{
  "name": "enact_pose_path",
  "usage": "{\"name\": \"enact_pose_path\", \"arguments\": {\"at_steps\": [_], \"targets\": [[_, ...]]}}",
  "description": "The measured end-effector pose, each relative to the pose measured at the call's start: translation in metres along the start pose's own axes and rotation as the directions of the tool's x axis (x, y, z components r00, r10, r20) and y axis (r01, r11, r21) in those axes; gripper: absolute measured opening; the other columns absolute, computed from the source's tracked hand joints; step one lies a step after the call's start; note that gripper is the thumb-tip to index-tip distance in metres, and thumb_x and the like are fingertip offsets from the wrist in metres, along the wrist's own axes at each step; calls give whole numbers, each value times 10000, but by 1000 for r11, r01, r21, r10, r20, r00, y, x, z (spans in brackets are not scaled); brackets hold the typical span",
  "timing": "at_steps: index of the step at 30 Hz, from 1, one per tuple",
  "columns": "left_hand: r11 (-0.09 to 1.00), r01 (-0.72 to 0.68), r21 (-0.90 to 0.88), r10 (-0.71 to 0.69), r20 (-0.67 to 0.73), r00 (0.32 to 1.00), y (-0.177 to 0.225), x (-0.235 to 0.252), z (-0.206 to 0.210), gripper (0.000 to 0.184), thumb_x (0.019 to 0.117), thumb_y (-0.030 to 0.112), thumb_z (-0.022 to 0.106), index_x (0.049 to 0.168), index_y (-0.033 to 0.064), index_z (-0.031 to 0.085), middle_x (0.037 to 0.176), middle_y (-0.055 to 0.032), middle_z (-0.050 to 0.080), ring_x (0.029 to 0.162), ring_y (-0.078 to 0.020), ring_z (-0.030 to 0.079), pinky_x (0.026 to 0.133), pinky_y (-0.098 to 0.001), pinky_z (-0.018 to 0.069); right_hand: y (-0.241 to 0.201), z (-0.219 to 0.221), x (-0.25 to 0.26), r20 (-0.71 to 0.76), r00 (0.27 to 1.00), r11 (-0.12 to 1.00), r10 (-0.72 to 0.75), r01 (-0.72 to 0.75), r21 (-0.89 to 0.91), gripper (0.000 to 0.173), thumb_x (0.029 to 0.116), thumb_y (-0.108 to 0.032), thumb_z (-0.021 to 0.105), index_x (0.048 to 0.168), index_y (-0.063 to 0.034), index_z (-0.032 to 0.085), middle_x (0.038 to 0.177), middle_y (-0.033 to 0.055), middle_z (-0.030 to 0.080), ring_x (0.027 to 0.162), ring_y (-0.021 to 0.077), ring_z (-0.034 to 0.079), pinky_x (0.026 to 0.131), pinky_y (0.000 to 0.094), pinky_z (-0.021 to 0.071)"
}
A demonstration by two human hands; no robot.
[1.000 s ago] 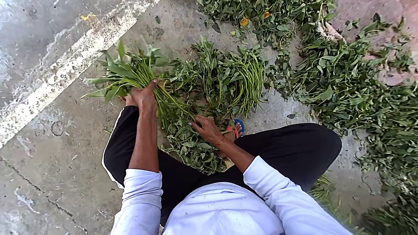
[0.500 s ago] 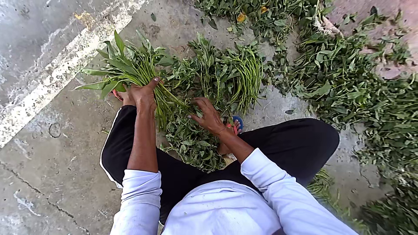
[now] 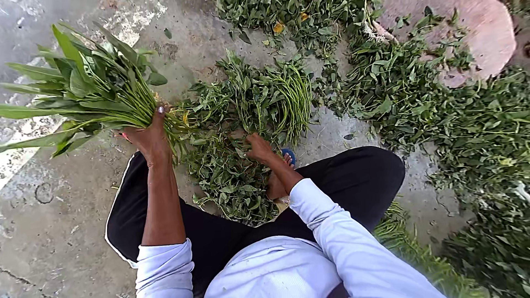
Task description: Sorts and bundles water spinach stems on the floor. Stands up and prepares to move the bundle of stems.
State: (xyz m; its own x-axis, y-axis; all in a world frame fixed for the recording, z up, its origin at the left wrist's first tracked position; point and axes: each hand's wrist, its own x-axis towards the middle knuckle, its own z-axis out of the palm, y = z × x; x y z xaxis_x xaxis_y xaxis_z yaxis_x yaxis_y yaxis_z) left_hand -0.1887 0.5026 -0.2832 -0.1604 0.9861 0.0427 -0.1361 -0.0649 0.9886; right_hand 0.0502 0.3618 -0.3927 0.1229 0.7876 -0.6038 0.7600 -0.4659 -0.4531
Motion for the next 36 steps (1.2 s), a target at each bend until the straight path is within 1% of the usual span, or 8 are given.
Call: {"name": "enact_pose_path", "arguments": {"at_steps": [3, 7, 9, 11, 15, 25, 28, 36], "targets": [[934, 269, -236, -247, 117, 962, 6, -8, 9, 422, 918, -74, 671, 1289, 1, 485, 1072, -150, 728, 1006, -302, 733, 924, -478, 615, 38, -1, 27, -45, 984, 982, 173, -169, 85, 391, 925, -288, 761, 1243, -70, 694, 1377, 294, 553, 1272, 487, 540, 977, 695, 460], [733, 612, -297, -567, 230, 791, -5, -18, 23, 289, 1007, -32, 545, 1293, 9, 523, 1060, -148, 722, 975, -306, 739, 882, -488, 624, 61, 11, 46, -39, 974, 940, 223, -205, 274, 500, 1004, -303, 659, 1436, -64, 578, 1500, 307, 472, 1368, 477, 487, 1102, 645, 412], [805, 545, -234, -517, 174, 838, -7, -21, 27, 333, 953, -102, 591, 1263, -7, 515, 1023, -158, 741, 927, -304, 757, 840, -467, 643, 60, 10, 49, -102, 968, 926, 231, -186, 328, 493, 1035, -242, 613, 1469, -24, 527, 1480, 298, 505, 1373, 454, 499, 1133, 612, 398], [876, 455, -160, -437, 137, 889, -4, -18, 24, 427, 887, -149, 653, 1260, -11, 498, 1014, -159, 747, 916, -295, 758, 841, -443, 644, 53, 7, 49, -276, 935, 934, 223, -124, 337, 373, 1029, -159, 599, 1376, -23, 626, 1387, 278, 594, 1323, 436, 552, 1123, 586, 421], [796, 573, -195, -544, 186, 818, 1, -9, 22, 434, 895, -143, 624, 1299, -5, 543, 999, -148, 728, 892, -281, 746, 831, -444, 636, 28, -7, 39, -594, 800, 913, 85, 177, 369, 182, 952, -12, 658, 1111, 13, 744, 1141, 226, 691, 1033, 339, 686, 950, 479, 552], [823, 551, -137, -549, 58, 834, -21, -20, 29, 381, 879, -142, 664, 1218, -26, 533, 970, -131, 734, 853, -228, 741, 778, -375, 634, -67, -3, -19, -692, 613, 728, -382, 660, 183, 127, 903, 48, 697, 1029, 56, 706, 1030, 200, 690, 941, 284, 699, 874, 433, 592], [818, 571, -62, -568, 63, 821, -23, -24, 28, 510, 860, -96, 724, 1321, -32, 516, 1154, -156, 673, 1017, -216, 681, 892, -396, 589, -78, 3, -24, -639, 598, 722, -483, 686, 95, 98, 908, 39, 685, 999, 39, 722, 1016, 187, 714, 963, 297, 711, 885, 454, 587], [837, 544, -51, -543, 33, 839, -18, -23, 31, 523, 818, -117, 751, 1286, -23, 537, 1135, -141, 665, 988, -179, 673, 870, -359, 589, -72, -5, -35, -581, 666, 779, -468, 621, 84, 153, 921, 16, 673, 1073, 19, 688, 991, 164, 719, 931, 313, 710, 887, 521, 559]]}}
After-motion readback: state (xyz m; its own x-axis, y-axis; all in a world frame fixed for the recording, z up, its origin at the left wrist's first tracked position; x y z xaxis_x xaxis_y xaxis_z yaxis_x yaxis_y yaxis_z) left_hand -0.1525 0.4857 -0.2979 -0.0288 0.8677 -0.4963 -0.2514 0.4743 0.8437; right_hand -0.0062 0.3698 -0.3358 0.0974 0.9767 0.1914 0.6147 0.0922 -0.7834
